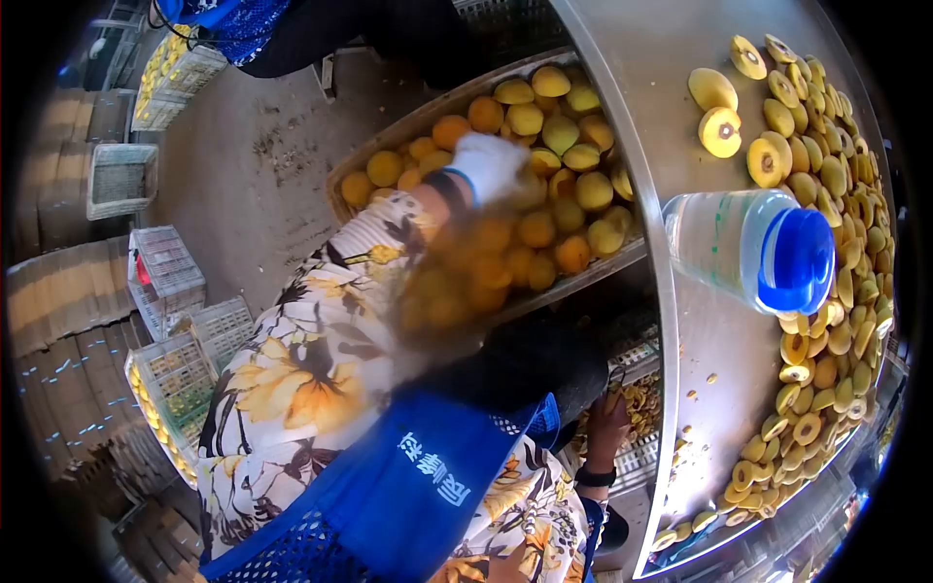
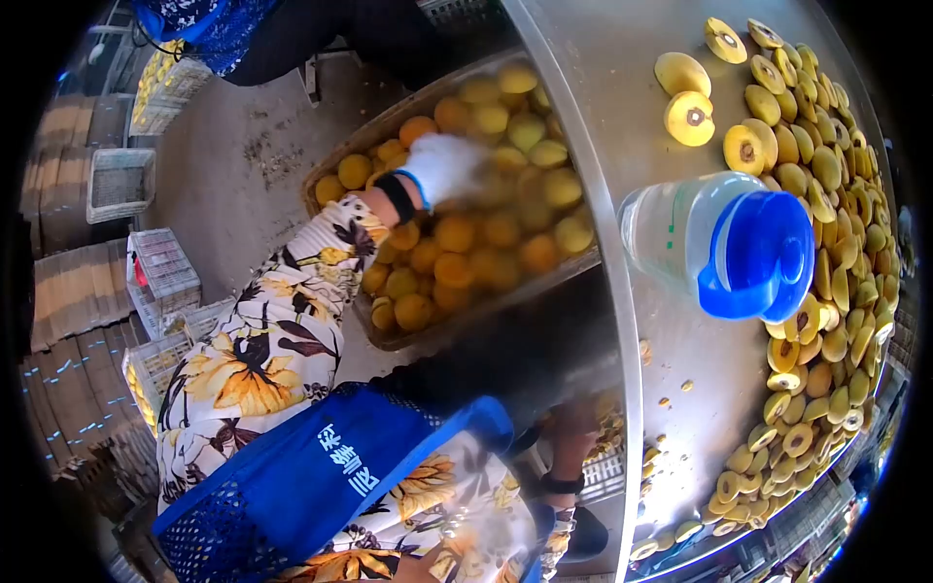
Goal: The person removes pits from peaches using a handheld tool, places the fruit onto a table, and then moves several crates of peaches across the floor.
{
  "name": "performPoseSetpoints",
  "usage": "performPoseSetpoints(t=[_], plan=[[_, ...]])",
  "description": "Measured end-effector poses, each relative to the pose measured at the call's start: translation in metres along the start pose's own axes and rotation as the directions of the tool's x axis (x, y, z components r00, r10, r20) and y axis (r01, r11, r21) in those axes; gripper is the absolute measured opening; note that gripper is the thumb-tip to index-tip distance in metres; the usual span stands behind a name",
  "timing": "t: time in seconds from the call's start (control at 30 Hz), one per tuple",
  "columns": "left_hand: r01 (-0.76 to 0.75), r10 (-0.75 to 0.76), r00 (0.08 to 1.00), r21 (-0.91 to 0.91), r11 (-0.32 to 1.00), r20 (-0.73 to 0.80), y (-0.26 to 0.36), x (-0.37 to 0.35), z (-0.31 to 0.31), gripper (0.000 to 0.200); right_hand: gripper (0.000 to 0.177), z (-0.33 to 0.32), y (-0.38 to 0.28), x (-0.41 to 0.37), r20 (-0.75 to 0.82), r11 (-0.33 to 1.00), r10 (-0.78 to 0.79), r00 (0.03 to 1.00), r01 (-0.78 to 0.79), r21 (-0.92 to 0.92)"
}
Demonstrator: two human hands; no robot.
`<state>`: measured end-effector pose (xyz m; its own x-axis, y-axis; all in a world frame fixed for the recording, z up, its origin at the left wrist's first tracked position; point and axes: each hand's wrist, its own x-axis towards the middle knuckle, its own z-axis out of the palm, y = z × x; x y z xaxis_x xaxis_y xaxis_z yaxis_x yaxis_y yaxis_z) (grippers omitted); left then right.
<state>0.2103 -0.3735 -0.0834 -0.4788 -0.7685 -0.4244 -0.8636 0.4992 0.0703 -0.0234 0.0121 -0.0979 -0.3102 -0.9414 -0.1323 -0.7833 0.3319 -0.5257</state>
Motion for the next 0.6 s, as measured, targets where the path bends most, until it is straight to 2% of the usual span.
performPoseSetpoints(t=[0.03,0.07,0.13,0.23,0.27,0.3,0.37,0.4,0.5,0.53,0.6], plan=[[-0.050,0.037,0.987,0.084,0.995,0.157,0.014,-0.001,-0.004,0.041,0.025,0.000,-0.004,0.002,-0.011,0.999,-0.032,0.999,0.032,0.005],[-0.091,0.075,0.991,0.141,0.986,0.113,0.019,0.005,0.005,0.039,0.024,0.004,-0.002,0.002,0.038,1.000,-0.007,0.999,0.006,0.031],[-0.165,0.162,0.986,0.256,0.952,0.035,0.025,0.011,0.027,0.034,0.021,0.007,-0.010,0.004,0.003,0.996,0.010,1.000,-0.010,0.094],[-0.046,0.042,0.998,0.104,0.994,0.037,0.024,0.010,0.017,0.030,0.019,0.002,-0.019,0.012,-0.033,0.995,-0.049,0.998,0.052,0.088],[-0.007,0.013,0.998,0.094,0.996,-0.060,0.022,0.004,0.006,0.030,0.018,0.002,-0.022,0.012,-0.044,0.995,-0.073,0.996,0.076,0.070],[0.011,-0.009,0.999,0.056,0.998,-0.031,0.011,0.009,0.005,0.026,0.018,0.003,-0.021,0.010,-0.024,0.996,-0.053,0.998,0.054,0.071],[-0.012,0.002,0.997,0.124,0.992,0.083,-0.008,0.013,-0.004,0.046,0.017,0.000,-0.013,0.005,0.036,0.997,-0.025,0.999,0.023,0.069],[0.023,-0.034,0.997,0.173,0.985,0.065,-0.009,0.010,-0.005,0.043,0.017,0.004,-0.009,0.004,0.035,1.000,-0.014,0.999,0.013,0.022],[-0.034,0.024,0.998,0.167,0.985,0.062,-0.024,0.022,0.009,0.036,0.017,0.002,-0.017,0.009,-0.014,0.994,-0.014,1.000,0.016,0.111],[-0.002,-0.002,0.999,0.093,0.996,0.037,-0.028,0.024,0.016,0.033,0.017,0.001,-0.018,0.008,-0.003,0.995,-0.014,1.000,0.015,0.099],[-0.032,0.025,0.995,0.072,0.997,0.095,-0.032,0.015,0.009,0.033,0.018,0.001,-0.021,0.011,0.011,0.997,-0.021,1.000,0.020,0.079]])
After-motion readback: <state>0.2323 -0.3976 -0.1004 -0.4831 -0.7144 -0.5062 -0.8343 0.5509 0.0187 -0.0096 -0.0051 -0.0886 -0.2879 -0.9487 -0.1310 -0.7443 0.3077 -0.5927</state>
